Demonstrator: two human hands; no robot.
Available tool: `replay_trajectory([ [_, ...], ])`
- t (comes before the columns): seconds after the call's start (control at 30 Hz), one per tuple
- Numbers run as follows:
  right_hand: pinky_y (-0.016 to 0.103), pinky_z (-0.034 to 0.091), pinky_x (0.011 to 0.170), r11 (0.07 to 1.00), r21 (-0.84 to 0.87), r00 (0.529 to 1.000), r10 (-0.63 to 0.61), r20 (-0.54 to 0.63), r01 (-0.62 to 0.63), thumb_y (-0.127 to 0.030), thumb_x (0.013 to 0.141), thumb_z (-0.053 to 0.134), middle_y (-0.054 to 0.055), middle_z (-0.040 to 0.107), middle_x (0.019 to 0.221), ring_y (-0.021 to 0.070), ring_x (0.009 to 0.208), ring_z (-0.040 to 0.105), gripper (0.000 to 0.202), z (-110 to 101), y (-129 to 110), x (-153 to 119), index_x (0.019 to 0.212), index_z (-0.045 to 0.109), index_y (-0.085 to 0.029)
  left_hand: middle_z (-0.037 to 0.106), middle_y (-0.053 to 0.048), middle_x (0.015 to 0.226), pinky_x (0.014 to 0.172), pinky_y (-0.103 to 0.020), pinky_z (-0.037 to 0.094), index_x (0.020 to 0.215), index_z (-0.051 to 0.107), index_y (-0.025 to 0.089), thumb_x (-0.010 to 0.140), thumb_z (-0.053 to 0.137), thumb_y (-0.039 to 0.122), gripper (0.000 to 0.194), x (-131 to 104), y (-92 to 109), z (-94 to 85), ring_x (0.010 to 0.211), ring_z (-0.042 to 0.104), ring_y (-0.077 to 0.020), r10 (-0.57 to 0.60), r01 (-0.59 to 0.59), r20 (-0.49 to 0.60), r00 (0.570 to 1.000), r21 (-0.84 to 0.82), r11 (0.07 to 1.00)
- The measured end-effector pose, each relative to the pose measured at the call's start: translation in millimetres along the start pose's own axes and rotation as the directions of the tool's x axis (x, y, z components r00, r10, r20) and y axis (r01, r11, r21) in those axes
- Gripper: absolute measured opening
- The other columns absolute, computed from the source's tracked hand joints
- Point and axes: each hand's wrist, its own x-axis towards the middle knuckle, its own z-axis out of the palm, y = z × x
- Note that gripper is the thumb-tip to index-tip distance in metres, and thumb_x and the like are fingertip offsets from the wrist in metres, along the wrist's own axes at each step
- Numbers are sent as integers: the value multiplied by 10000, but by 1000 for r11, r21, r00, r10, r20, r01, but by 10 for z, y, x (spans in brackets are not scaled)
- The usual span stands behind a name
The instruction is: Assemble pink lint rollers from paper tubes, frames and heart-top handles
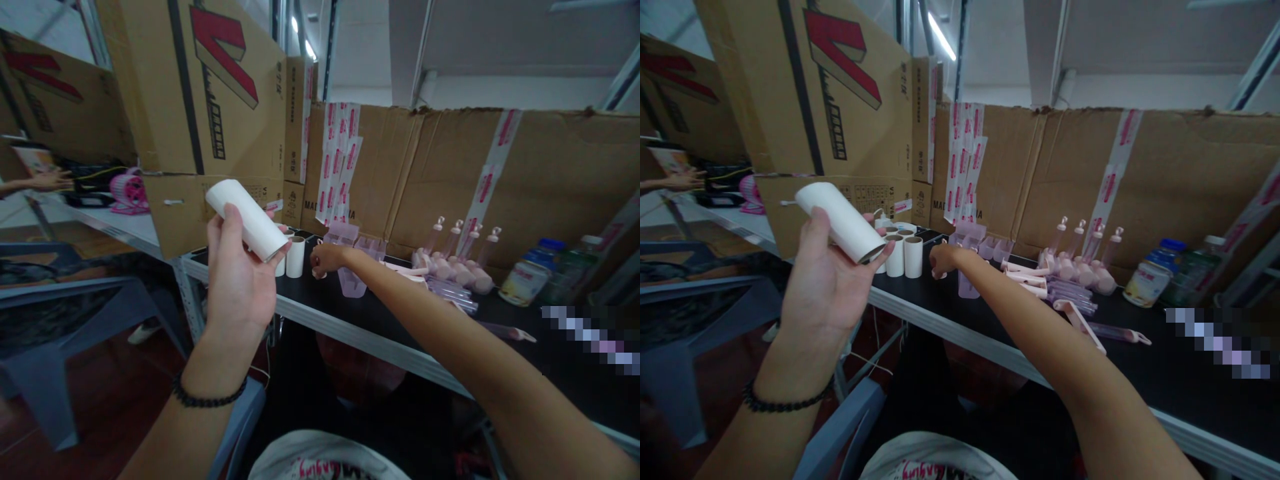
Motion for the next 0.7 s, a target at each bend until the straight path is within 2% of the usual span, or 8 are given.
replay_trajectory([
  [0.07,225,487,799,1000,2,1000,5,-5,-5,-316,792,786,80,781,1132,213,1030,715,370,-25,-20,-33,1130,777,-166,695,-36,1089,784,-360,625,1172,553,314,939,635,461,288,17,-2,16,961,710,-210,14,-14,4,1000,2,1000],
  [0.17,230,488,795,1000,6,999,18,-49,-18,-341,796,797,91,760,1196,226,1070,703,440,-122,-52,-157,1197,750,-167,692,-21,1155,789,-285,600,1132,572,280,936,652,364,227,121,-25,2,1058,689,-192,145,-145,6,989,64,987],
  [0.27,255,488,807,999,16,990,42,-133,-41,-374,835,770,111,744,1224,248,1087,694,474,-244,-57,-355,1259,715,-170,710,-24,1123,834,-260,571,1092,609,245,836,772,390,337,301,-36,-104,1056,688,-187,258,-264,57,964,206,942],
  [0.33,268,482,815,998,37,974,57,-218,-50,-384,881,723,111,748,1201,252,1068,697,417,-309,-50,-499,1246,715,-183,729,-41,1049,841,-276,565,1050,637,208,752,835,447,431,417,-16,-216,1006,697,-199,221,-256,146,964,310,915],
  [0.47,271,462,811,993,107,905,93,-414,-53,-380,930,668,106,761,1128,242,1030,699,296,-380,-74,-723,1146,733,-188,739,-67,999,740,-282,563,1049,667,158,680,876,459,520,564,31,-433,890,701,-203,29,-204,311,950,546,813],
  [0.6,267,456,808,980,176,854,166,-494,-89,-357,950,637,102,757,1122,229,1028,695,255,-378,-183,-818,1123,722,-191,733,-79,984,643,-300,564,1008,666,159,645,883,459,518,652,-39,-573,821,705,-222,-97,-198,334,937,741,642],
  [0.7,271,466,813,968,230,834,207,-511,-99,-336,954,628,95,749,1149,225,1034,697,256,-327,-277,-821,1157,702,-200,734,-63,877,608,-317,557,959,658,172,591,896,439,514,711,-155,-636,744,701,-232,-171,-161,313,934,798,581],
])
